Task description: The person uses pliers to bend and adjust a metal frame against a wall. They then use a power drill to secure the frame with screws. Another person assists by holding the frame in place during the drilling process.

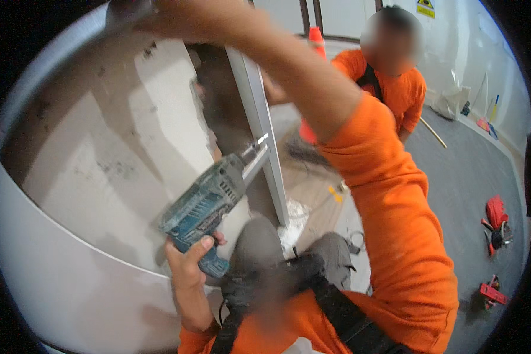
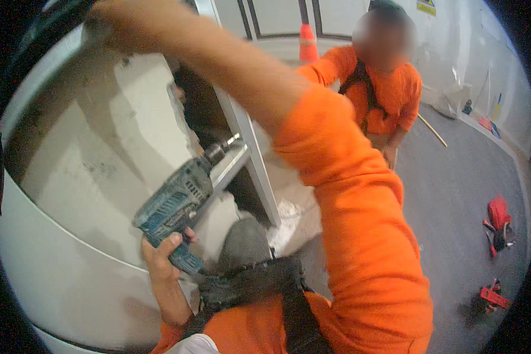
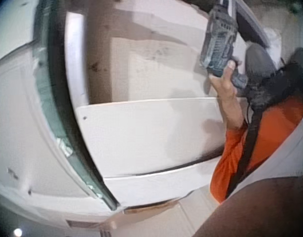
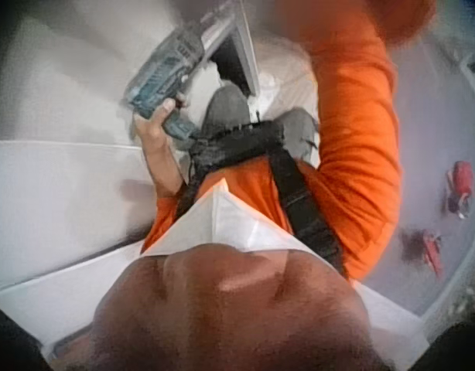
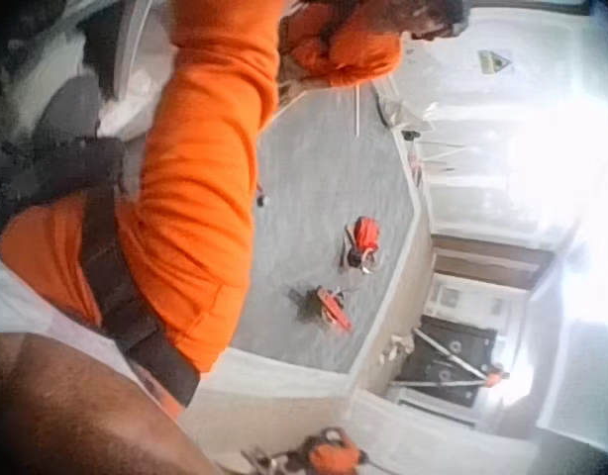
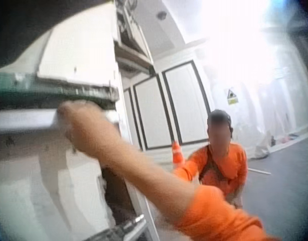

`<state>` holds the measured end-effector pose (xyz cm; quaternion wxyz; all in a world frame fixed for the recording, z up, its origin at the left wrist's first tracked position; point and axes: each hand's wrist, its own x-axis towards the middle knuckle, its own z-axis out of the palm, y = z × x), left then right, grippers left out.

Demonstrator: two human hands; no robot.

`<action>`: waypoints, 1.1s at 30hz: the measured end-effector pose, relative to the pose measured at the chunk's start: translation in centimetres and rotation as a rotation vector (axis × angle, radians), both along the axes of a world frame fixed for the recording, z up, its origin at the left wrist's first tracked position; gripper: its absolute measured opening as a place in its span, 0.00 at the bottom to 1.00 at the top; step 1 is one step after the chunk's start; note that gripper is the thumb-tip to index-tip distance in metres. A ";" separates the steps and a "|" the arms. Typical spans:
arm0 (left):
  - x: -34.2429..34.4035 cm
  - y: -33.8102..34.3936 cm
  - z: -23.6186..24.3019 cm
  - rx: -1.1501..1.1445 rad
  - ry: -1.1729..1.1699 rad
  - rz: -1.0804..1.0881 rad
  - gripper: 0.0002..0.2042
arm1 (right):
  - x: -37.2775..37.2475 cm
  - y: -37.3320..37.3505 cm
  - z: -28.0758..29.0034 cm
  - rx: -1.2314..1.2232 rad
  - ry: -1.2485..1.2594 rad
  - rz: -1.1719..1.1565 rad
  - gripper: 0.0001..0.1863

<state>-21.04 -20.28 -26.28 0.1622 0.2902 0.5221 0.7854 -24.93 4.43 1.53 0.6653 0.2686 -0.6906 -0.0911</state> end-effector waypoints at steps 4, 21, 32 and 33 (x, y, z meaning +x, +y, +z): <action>-1.2 -1.8 -1.8 -0.118 0.064 -0.030 0.27 | 5.9 12.2 -13.5 -0.122 -0.050 -0.344 0.14; -1.9 -0.3 -2.3 -0.566 0.312 -0.341 0.37 | 5.5 11.6 -38.2 -1.305 -0.479 0.235 0.12; -1.8 12.0 -4.6 -0.864 0.546 -0.421 0.29 | 21.2 0.2 -55.6 -2.420 -0.958 1.012 0.34; -1.6 14.0 -5.7 -0.883 0.534 -0.461 0.26 | 21.1 -1.6 -55.6 -2.421 -0.881 1.087 0.35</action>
